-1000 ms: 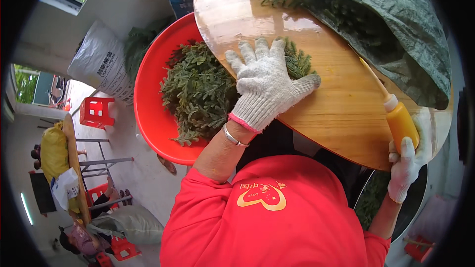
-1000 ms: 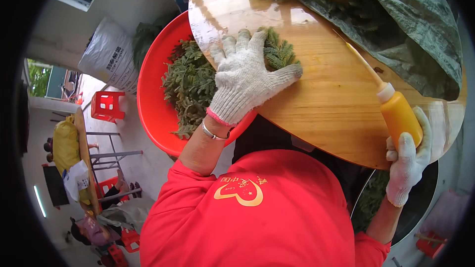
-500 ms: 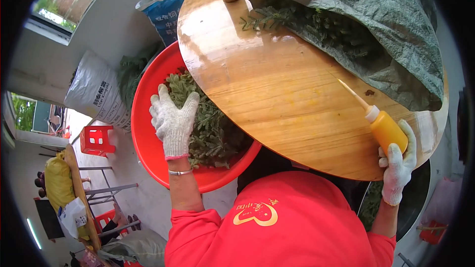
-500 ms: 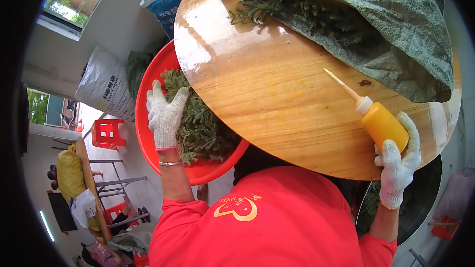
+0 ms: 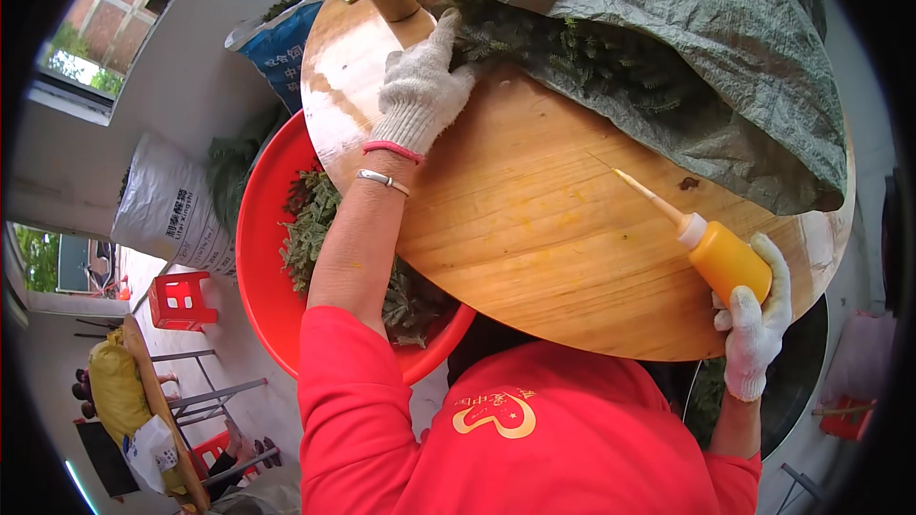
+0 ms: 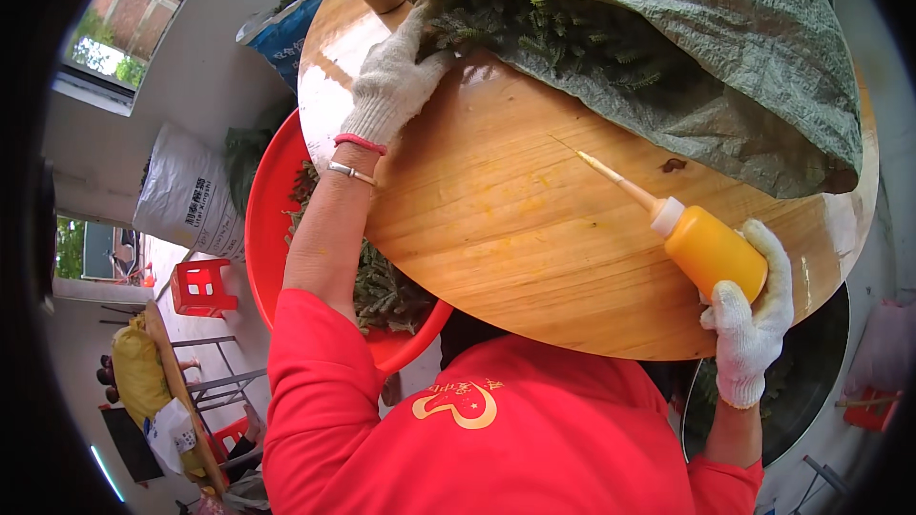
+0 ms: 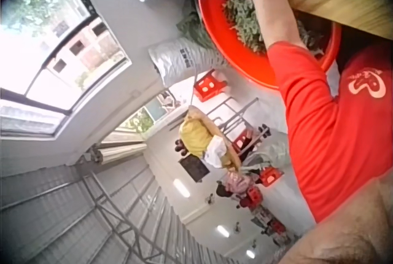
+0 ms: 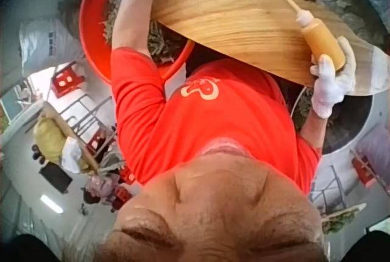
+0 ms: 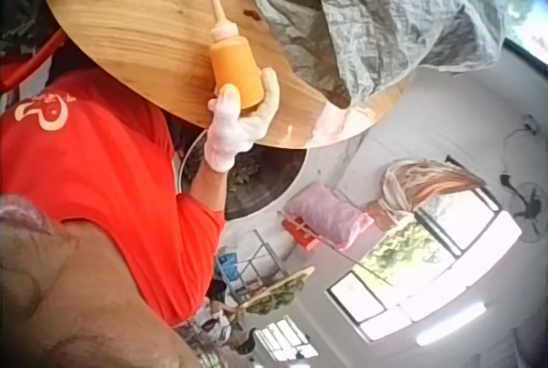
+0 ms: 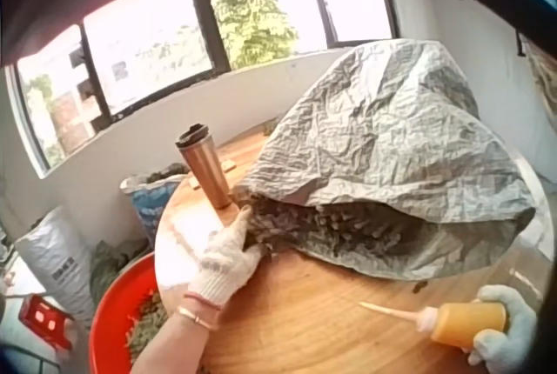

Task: The person retrieves artificial foliage branches, applies glue along their stems using a squeeze bottle, and places the glued foliage into a red basin.

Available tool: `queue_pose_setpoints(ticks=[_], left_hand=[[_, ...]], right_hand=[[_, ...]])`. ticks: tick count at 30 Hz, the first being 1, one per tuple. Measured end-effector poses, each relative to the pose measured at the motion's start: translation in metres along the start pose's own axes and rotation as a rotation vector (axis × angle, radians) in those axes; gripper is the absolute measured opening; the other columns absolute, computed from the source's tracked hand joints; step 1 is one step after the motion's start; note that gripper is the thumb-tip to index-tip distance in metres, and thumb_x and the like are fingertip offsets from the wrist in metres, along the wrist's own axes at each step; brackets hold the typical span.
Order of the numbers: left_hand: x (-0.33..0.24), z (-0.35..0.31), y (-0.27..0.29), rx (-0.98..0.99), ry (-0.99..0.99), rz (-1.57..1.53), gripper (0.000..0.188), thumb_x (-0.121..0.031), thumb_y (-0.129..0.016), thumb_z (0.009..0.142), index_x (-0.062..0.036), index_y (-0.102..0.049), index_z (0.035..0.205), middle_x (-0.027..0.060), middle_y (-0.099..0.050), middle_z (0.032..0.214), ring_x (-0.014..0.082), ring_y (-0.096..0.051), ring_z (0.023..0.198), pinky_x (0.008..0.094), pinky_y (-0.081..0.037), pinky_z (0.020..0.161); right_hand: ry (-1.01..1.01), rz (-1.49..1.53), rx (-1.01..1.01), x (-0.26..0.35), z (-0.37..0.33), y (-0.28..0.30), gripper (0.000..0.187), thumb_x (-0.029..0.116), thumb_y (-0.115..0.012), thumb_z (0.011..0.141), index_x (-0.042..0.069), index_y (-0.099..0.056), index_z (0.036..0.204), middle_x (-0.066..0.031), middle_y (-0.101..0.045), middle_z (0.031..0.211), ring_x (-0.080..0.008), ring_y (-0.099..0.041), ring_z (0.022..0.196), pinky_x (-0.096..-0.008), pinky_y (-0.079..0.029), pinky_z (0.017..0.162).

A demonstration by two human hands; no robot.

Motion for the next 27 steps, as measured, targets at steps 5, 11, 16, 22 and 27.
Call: queue_pose_setpoints(ticks=[5,11,16,22,27], left_hand=[[-0.005,-0.046,0.026,0.126,0.011,-0.454,0.062,-0.017,-0.073,0.089,-0.0129,-0.053,0.148,0.0141,-0.071,0.124,0.0265,-0.067,0.112,0.0366,-0.052,0.097],[-0.030,-0.115,0.050,0.346,-0.104,-0.491,0.063,-0.005,-0.077,0.081,-0.0105,-0.058,0.142,0.0153,-0.069,0.121,0.0297,-0.065,0.108,0.0398,-0.052,0.096],[-0.045,-0.127,0.046,0.057,-0.399,-0.288,0.059,-0.006,-0.077,0.078,-0.0088,-0.061,0.135,0.0164,-0.068,0.113,0.0362,-0.061,0.109,0.0440,-0.052,0.095],[-0.058,-0.123,0.050,0.120,-0.449,-0.169,0.061,-0.007,-0.078,0.076,-0.0109,-0.061,0.134,0.0153,-0.069,0.113,0.0373,-0.060,0.112,0.0449,-0.047,0.103],[-0.059,-0.116,0.049,0.051,-0.526,-0.044,0.058,-0.008,-0.077,0.075,-0.0111,-0.063,0.131,0.0134,-0.069,0.113,0.0360,-0.059,0.116,0.0470,-0.045,0.105]], right_hand=[[-0.017,-0.021,-0.025,0.001,-0.001,0.004,0.066,0.017,-0.071,0.085,0.000,-0.048,0.144,-0.0110,-0.062,0.119,-0.0064,-0.054,0.066,-0.0172,-0.046,0.057],[0.021,0.124,0.029,-0.003,0.003,0.005,0.062,0.021,-0.068,0.088,-0.003,-0.048,0.142,-0.0116,-0.065,0.114,-0.0085,-0.057,0.067,-0.0182,-0.045,0.055],[0.007,0.176,0.103,0.001,-0.003,-0.005,0.061,0.018,-0.067,0.088,-0.003,-0.048,0.142,-0.0128,-0.065,0.117,-0.0090,-0.058,0.068,-0.0189,-0.047,0.056],[-0.048,0.071,0.150,0.018,-0.010,-0.037,0.061,0.015,-0.066,0.087,-0.003,-0.047,0.143,-0.0130,-0.064,0.119,-0.0093,-0.058,0.070,-0.0186,-0.047,0.055],[-0.088,-0.043,0.206,0.017,-0.012,-0.039,0.060,0.007,-0.070,0.084,-0.001,-0.051,0.141,-0.0129,-0.063,0.123,-0.0114,-0.062,0.081,-0.0203,-0.052,0.064]])
Point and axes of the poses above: each hand's wrist, its own z-axis towards the middle knuckle, its own y-axis out of the back of the hand, x = y × z, the point moved 5 cm from there along z, towards the middle knuckle
